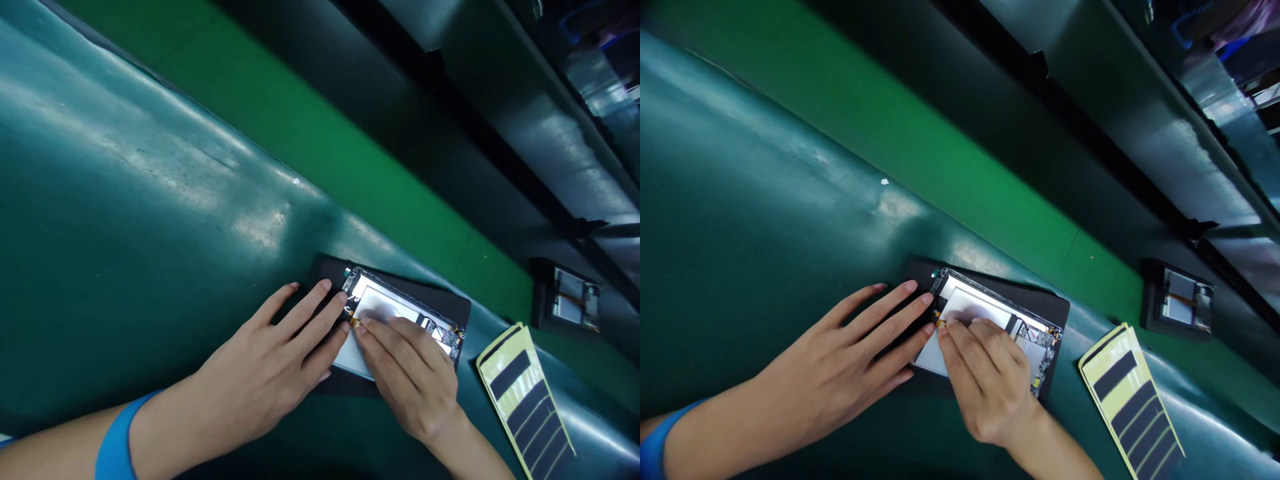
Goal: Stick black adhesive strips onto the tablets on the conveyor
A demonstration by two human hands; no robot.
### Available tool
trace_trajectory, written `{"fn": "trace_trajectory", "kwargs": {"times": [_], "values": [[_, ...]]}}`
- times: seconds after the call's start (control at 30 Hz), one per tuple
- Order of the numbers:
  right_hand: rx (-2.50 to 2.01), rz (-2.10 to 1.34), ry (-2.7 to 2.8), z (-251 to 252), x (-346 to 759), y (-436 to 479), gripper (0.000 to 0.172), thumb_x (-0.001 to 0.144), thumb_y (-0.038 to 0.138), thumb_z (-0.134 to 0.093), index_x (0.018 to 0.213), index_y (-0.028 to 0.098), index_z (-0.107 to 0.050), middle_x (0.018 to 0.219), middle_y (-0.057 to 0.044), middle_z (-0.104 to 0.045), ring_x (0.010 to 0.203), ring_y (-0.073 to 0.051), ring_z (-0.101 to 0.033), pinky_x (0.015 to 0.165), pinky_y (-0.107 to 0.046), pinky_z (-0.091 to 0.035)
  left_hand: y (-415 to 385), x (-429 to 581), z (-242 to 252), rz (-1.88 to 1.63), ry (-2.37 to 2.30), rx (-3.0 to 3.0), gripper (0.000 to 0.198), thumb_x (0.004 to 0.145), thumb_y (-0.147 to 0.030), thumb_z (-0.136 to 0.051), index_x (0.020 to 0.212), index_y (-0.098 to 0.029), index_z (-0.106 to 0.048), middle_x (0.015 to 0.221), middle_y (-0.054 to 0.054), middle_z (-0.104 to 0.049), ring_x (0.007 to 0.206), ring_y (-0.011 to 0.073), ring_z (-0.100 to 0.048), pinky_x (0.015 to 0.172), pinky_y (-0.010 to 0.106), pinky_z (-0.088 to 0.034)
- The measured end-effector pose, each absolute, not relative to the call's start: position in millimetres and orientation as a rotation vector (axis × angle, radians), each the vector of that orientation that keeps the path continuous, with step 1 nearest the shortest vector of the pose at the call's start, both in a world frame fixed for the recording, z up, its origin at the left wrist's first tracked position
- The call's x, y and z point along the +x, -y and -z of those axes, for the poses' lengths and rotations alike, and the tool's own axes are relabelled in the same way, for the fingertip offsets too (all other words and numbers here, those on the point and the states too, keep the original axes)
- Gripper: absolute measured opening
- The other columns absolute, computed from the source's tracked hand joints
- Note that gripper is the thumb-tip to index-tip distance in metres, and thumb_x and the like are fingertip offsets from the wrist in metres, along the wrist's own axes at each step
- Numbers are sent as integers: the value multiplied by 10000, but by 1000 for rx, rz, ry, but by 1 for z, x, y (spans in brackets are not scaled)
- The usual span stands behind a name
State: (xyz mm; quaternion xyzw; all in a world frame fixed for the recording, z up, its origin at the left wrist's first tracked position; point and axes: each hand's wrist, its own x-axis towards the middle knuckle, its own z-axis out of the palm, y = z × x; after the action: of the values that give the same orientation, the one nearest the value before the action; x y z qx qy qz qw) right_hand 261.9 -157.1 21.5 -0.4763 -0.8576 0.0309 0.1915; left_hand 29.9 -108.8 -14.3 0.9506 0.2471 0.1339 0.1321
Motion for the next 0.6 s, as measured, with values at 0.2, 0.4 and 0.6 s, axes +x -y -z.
{"fn": "trace_trajectory", "kwargs": {"times": [0.2,0.4,0.6], "values": [[-1387,-71,2416,-19,263,158,252,942,33,-571,1131,95,-727,1070,-100,-772,973,-218,-696,903,-370,-582,109,29,14,-368,-700,2773,587,967,-440,-599,1481,-179,-486,1569,163,-450,1499,379,-323,1206,583,-270],[-1373,-84,2442,-22,261,153,284,969,35,-494,1103,103,-735,1039,-111,-756,991,-209,-685,931,-350,-574,110,28,16,-353,-700,2785,683,918,-475,-661,1505,-191,-456,1592,162,-416,1519,398,-279,1201,601,-294],[-1311,-93,2504,-26,262,148,333,988,50,-429,1121,78,-733,1044,-127,-753,1047,-221,-662,942,-352,-585,112,29,17,-353,-703,2801,701,907,-473,-669,1507,-184,-450,1576,167,-437,1513,405,-286,1180,604,-320]]}}
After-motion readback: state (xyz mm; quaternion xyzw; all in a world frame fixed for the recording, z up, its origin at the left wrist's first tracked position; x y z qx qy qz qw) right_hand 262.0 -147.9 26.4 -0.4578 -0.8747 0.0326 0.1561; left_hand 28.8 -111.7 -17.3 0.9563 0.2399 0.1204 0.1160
